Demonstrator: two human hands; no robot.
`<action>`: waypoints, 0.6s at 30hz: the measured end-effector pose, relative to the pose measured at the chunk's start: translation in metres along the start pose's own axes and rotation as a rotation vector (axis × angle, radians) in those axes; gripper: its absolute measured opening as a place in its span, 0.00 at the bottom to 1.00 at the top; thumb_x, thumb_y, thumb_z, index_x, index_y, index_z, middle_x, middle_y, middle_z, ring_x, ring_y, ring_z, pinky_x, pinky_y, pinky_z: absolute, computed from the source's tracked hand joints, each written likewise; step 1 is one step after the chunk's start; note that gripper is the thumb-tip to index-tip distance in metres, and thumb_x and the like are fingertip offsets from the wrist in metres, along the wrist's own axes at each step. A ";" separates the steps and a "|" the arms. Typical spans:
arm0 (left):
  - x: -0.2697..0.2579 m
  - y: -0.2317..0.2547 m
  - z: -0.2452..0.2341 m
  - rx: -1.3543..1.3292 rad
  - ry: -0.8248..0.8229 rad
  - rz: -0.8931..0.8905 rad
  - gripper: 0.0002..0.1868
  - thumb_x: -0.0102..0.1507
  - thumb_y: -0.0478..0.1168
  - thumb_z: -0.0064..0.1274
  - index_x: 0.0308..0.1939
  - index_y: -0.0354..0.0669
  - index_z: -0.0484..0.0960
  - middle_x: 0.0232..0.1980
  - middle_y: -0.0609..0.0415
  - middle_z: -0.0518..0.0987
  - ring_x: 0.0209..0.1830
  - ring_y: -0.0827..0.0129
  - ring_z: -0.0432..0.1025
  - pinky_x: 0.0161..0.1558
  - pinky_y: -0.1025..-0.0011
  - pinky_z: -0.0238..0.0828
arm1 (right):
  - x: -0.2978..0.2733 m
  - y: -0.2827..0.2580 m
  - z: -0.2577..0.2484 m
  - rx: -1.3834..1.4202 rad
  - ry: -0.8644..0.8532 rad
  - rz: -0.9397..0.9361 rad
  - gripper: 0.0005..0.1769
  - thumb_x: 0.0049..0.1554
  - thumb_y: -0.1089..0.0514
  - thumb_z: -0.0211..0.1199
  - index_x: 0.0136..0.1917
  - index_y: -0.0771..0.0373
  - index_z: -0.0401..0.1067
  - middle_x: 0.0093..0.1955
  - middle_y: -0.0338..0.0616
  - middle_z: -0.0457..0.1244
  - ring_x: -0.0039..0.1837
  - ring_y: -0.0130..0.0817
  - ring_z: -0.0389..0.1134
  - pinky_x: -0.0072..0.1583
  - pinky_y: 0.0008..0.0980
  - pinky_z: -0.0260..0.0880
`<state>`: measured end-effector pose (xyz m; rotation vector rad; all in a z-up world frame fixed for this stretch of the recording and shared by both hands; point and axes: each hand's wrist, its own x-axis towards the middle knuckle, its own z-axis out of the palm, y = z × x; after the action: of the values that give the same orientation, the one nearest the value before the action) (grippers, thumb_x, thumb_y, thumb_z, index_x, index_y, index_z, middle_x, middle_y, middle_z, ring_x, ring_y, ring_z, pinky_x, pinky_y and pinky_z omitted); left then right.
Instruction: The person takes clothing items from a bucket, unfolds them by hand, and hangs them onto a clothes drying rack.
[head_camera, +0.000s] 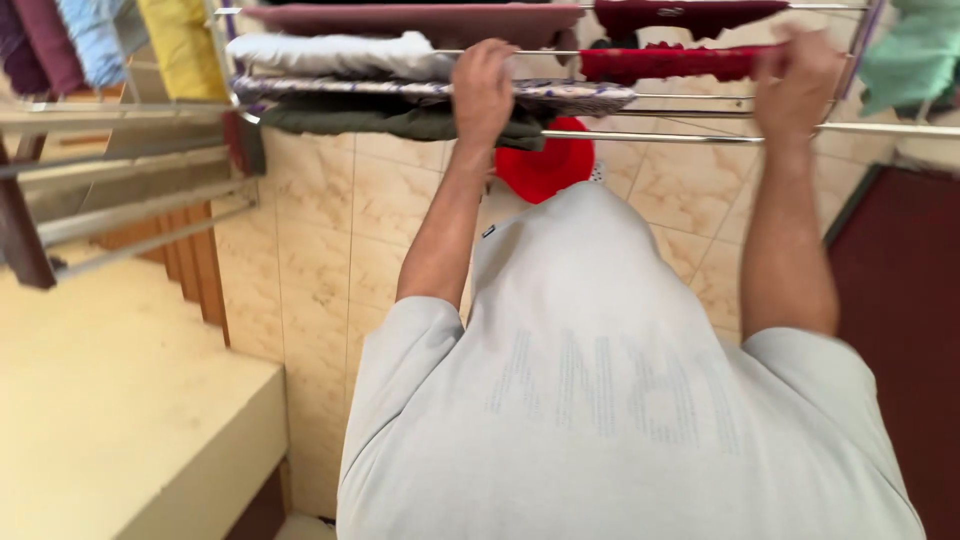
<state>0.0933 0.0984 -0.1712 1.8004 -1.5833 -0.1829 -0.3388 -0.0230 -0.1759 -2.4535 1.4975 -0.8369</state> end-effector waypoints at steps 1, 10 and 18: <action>-0.005 -0.014 -0.011 0.036 0.030 -0.042 0.12 0.60 0.33 0.58 0.48 0.46 0.84 0.53 0.53 0.80 0.57 0.56 0.73 0.62 0.59 0.66 | 0.001 -0.026 0.013 0.207 -0.055 0.067 0.15 0.58 0.71 0.65 0.59 0.66 0.76 0.46 0.46 0.64 0.48 0.42 0.68 0.53 0.42 0.66; -0.041 -0.199 -0.161 0.326 0.246 -0.436 0.10 0.63 0.41 0.60 0.48 0.47 0.86 0.52 0.52 0.81 0.55 0.53 0.73 0.58 0.58 0.68 | 0.043 -0.279 0.114 0.702 -0.513 0.086 0.12 0.63 0.56 0.67 0.56 0.66 0.79 0.49 0.51 0.71 0.49 0.40 0.74 0.53 0.39 0.74; 0.001 -0.277 -0.210 0.604 0.013 -0.706 0.23 0.56 0.50 0.64 0.51 0.45 0.85 0.55 0.50 0.81 0.56 0.49 0.71 0.56 0.47 0.64 | 0.089 -0.373 0.217 0.336 -0.353 0.117 0.21 0.54 0.49 0.74 0.53 0.67 0.78 0.34 0.47 0.70 0.43 0.48 0.71 0.47 0.47 0.68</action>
<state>0.4305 0.1811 -0.1814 2.7787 -0.9752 -0.0083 0.0953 0.0500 -0.1738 -2.1102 1.2450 -0.5442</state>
